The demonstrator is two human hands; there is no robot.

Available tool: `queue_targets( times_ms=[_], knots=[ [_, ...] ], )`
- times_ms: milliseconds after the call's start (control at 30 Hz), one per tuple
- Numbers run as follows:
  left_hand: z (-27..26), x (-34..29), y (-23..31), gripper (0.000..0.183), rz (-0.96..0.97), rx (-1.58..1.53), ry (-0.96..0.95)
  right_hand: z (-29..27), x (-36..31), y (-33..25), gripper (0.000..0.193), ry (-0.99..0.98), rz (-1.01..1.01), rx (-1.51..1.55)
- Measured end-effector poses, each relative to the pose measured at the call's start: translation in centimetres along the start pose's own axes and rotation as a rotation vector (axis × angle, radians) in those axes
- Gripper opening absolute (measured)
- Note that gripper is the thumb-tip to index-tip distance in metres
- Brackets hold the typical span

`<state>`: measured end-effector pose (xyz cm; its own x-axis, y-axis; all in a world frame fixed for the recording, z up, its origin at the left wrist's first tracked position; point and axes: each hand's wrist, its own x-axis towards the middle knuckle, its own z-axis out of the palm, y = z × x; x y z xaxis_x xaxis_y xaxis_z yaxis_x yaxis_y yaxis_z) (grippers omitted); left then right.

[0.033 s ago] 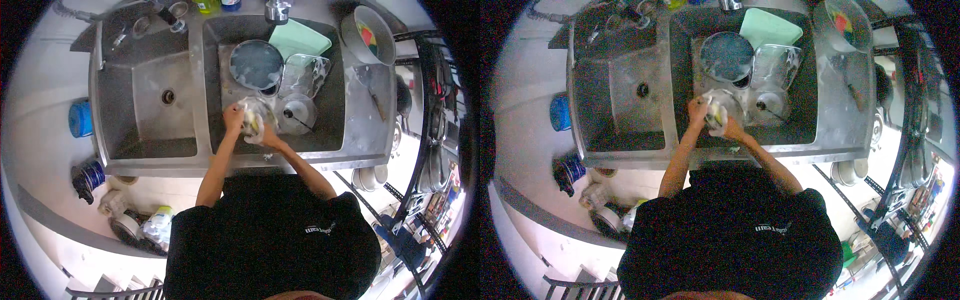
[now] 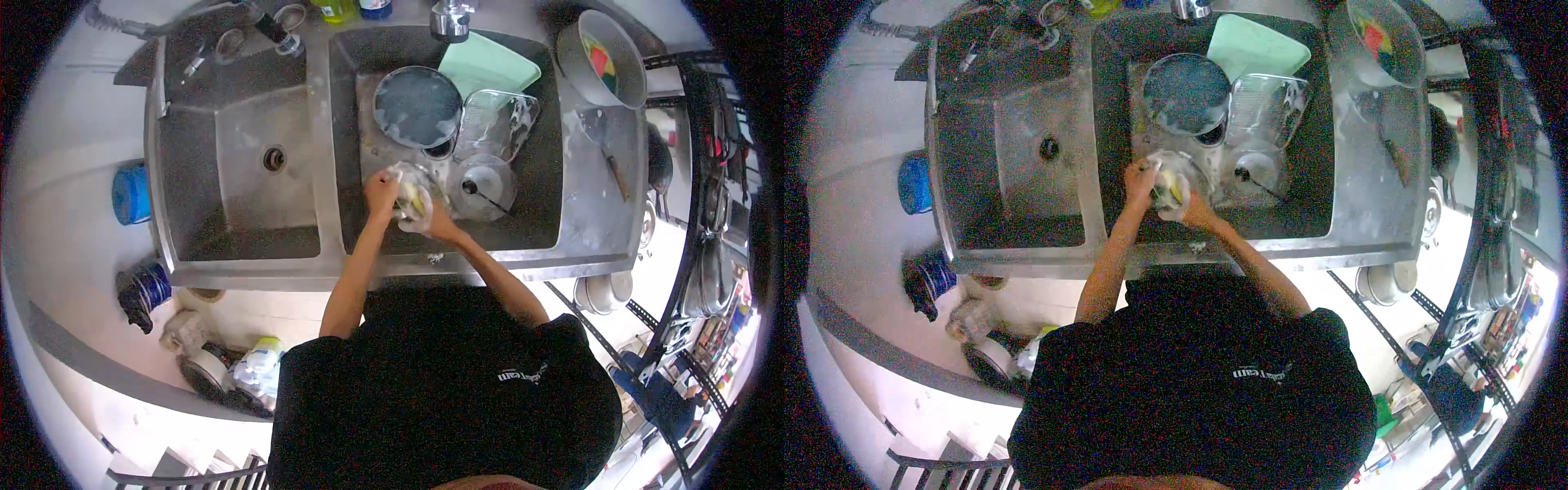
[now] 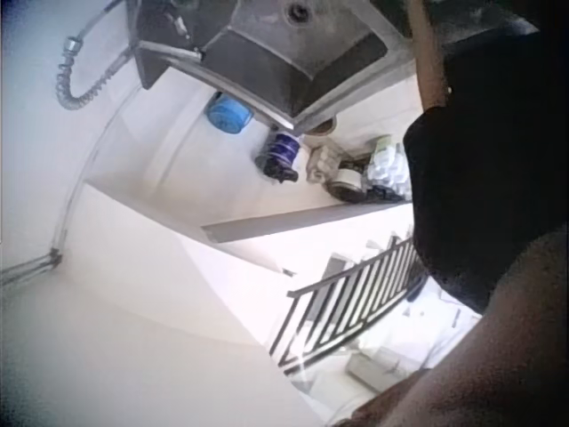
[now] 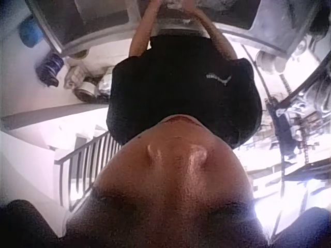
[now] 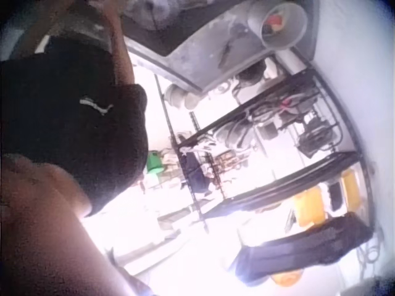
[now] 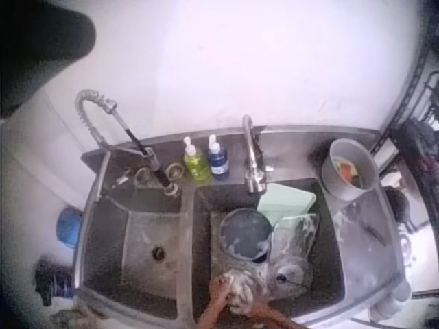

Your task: The person washes kitchen items including a tray, a metal mesh basket, bowls, and a spoon with a sponge in a double-basin stainless steel sink, rinsing them under running water and placing them on a rack.

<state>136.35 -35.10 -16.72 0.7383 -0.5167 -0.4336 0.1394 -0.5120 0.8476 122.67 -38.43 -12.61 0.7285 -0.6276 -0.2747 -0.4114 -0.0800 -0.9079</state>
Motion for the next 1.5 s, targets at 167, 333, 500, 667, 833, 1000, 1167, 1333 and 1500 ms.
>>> queue_targets(
  times_ms=[167,333,500,667,833,1000,1167,1333,1500],
  knots=[
    [2.8,0.8,-0.6,0.021,-0.085,0.000,-0.054,-2.6,1.7,4.1,0.069,-0.055,0.024,-0.298],
    [4.0,5.2,-8.5,0.027,-0.303,-0.145,-0.152,-6.3,2.7,3.6,0.067,-0.001,0.260,-0.573],
    [7.3,9.6,-8.8,0.044,-0.449,-0.314,-0.196,-10.3,-0.1,12.2,0.025,-0.117,0.421,-1.026],
    [10.6,13.8,-11.2,0.046,-0.595,-0.381,-0.141,-12.5,-0.8,14.2,0.021,-0.238,0.469,-1.141],
    [10.6,17.0,-19.6,0.051,-0.496,-0.311,-0.042,-12.6,0.3,15.1,0.029,-0.412,0.483,-1.182],
    [11.9,14.8,-14.9,0.053,-0.706,-0.889,-0.043,-11.5,1.4,16.1,0.036,0.038,0.452,-0.778],
    [12.3,10.6,-6.1,0.049,-0.697,-0.688,-0.072,-9.5,8.4,15.7,0.042,0.117,0.231,-0.457],
    [11.2,9.3,-11.0,0.039,-0.723,-0.960,-0.160,-8.1,11.2,12.8,0.048,0.041,0.073,-0.562],
    [10.4,6.7,-8.7,0.033,-0.560,-0.870,-0.318,-7.6,11.3,18.8,0.038,0.390,-0.136,-0.534]
  ],
)
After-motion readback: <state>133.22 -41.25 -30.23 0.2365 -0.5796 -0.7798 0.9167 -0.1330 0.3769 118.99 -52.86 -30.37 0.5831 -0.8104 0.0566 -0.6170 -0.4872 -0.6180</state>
